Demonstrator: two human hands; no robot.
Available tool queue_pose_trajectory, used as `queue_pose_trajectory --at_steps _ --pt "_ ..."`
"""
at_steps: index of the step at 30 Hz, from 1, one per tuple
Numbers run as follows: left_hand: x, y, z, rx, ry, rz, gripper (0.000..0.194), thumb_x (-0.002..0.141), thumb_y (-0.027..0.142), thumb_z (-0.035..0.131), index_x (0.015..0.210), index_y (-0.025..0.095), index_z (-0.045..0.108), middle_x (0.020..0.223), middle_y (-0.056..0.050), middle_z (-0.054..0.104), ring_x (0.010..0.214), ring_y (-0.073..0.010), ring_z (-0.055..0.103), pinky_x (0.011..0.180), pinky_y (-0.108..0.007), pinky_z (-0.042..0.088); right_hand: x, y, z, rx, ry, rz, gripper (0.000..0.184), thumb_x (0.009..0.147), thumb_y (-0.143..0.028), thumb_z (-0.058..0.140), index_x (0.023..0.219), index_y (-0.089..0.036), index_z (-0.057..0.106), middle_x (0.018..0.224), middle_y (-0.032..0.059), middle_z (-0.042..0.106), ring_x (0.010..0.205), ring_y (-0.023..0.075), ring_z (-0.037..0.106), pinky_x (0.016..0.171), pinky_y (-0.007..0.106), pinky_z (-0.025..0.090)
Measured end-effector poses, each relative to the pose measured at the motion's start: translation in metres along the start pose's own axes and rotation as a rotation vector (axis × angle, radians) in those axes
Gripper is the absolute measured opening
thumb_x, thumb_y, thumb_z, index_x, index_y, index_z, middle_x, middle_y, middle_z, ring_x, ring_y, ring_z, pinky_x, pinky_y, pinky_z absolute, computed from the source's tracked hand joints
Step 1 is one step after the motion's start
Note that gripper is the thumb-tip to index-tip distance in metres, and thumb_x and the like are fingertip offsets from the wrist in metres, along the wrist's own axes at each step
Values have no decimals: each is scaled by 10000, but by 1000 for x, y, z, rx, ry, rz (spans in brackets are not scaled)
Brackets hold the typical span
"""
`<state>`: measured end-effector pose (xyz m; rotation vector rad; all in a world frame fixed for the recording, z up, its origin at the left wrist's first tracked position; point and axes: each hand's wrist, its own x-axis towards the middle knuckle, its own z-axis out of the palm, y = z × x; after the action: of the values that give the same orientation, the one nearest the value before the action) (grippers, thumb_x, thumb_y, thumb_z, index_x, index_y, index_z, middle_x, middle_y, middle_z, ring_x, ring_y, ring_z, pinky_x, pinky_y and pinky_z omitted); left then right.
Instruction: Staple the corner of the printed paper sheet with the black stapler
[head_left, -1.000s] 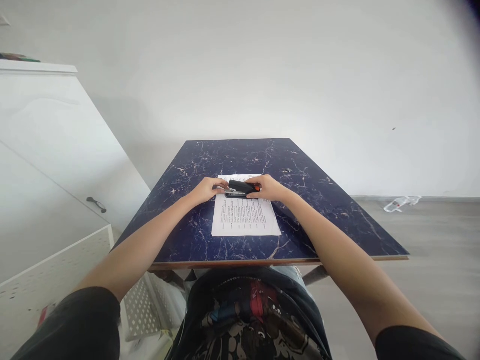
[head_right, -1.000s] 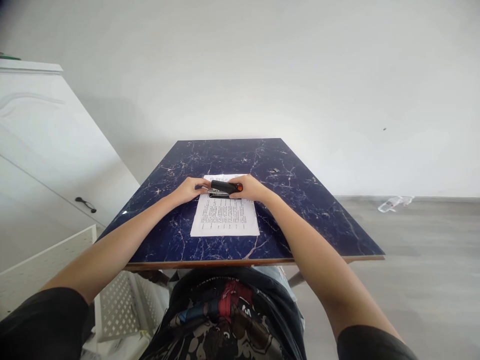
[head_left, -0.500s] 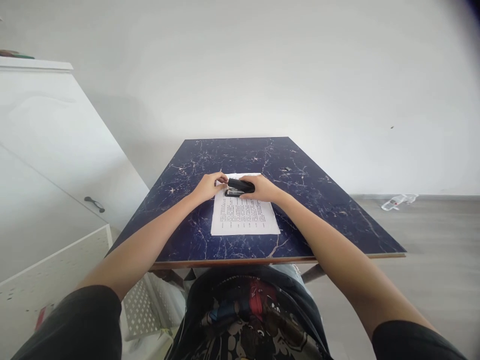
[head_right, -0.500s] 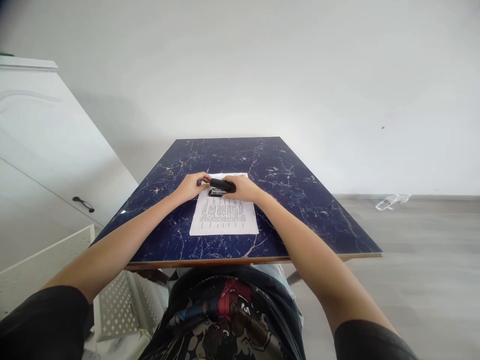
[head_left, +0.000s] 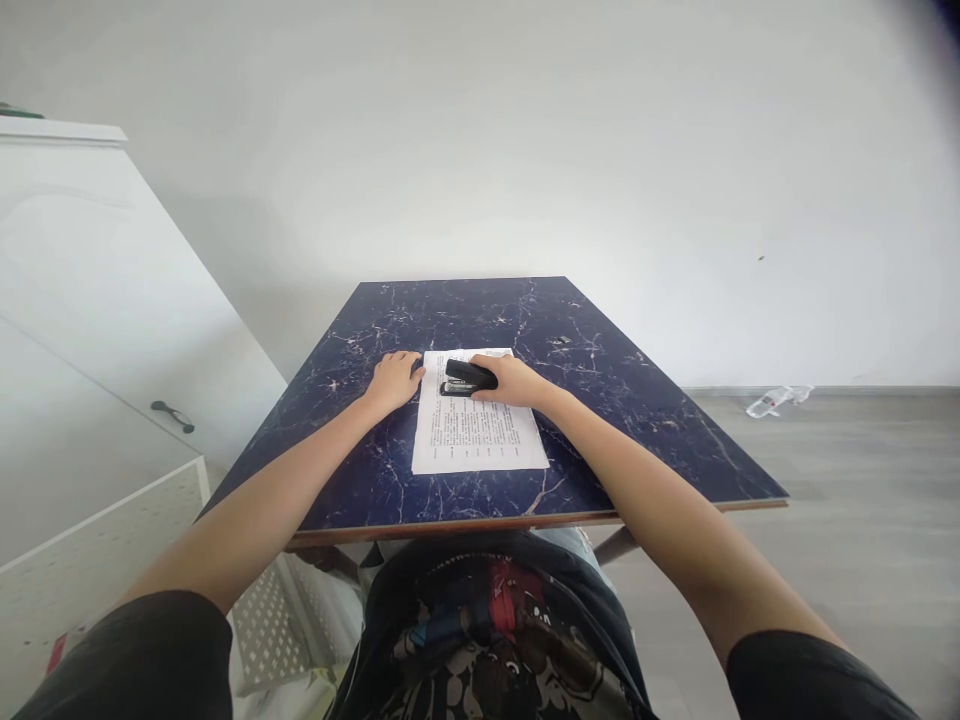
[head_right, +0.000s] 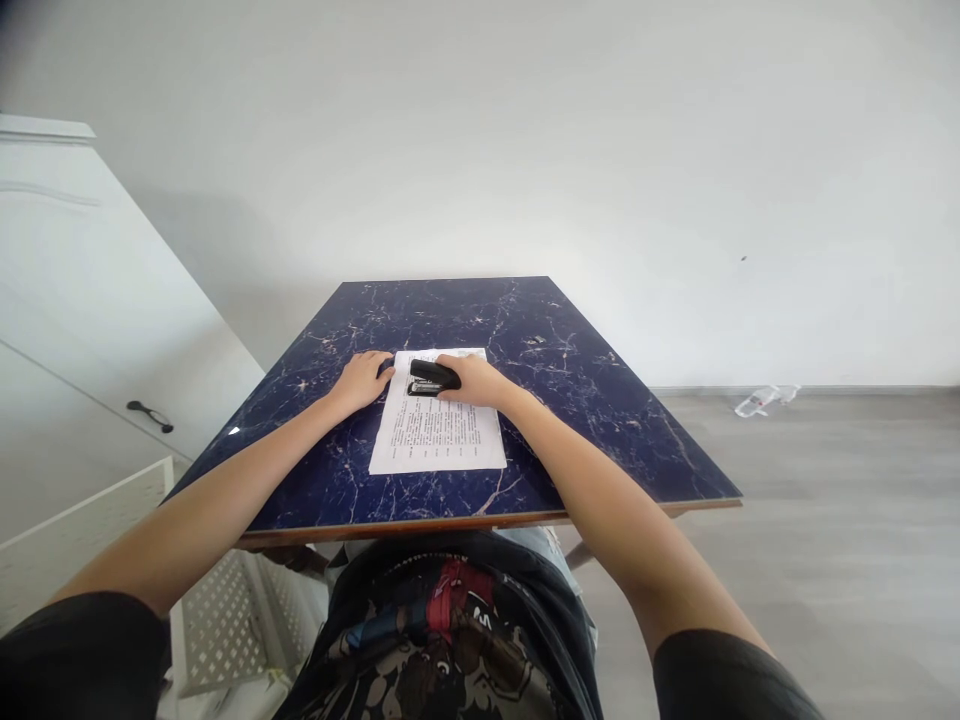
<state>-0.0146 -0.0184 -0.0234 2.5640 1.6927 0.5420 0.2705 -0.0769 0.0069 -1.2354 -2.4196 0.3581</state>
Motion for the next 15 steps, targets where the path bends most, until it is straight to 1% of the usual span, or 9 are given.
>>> queue_pose_trajectory --at_steps 3,6,10,13,15 --pt "-1 1 -1 11 -8 10 410 1045 354 500 1388 183 645 1463 -165 615 1351 -399 525 1132 -544 417 0 -1 0 6 -8 4 456 869 -421 749 1274 -247 634 1162 96 745 910 258 691 731 363 491" --pt "-1 0 -1 12 -11 9 401 1047 343 491 1383 196 654 1454 -159 621 1344 -395 533 1125 -538 425 0 -1 0 1 -6 10 444 866 -426 753 1257 -252 635 1152 93 746 904 258 689 719 359 485" --pt "-1 0 -1 9 -14 12 414 1047 345 482 1383 180 658 1455 -171 616 1332 -413 526 1120 -564 423 0 -3 -1 -11 -9 5 432 874 -423 743 1252 -247 632 1132 96 746 876 256 684 697 360 476" --pt "-1 0 -1 13 -22 16 424 1047 347 476 1395 177 650 1461 -174 608 1329 -418 519 1117 -575 422 -1 -5 -2 -38 -22 17 416 885 -419 734 1248 -249 623 1059 87 750 835 248 669 661 345 453" --pt "-2 -1 -1 18 -27 20 428 1045 334 473 1403 174 645 1466 -171 604 1326 -411 521 1124 -568 419 -4 -6 -4 -50 -33 23 377 887 -411 733 1208 -245 626 1001 77 747 810 239 659 638 331 434"
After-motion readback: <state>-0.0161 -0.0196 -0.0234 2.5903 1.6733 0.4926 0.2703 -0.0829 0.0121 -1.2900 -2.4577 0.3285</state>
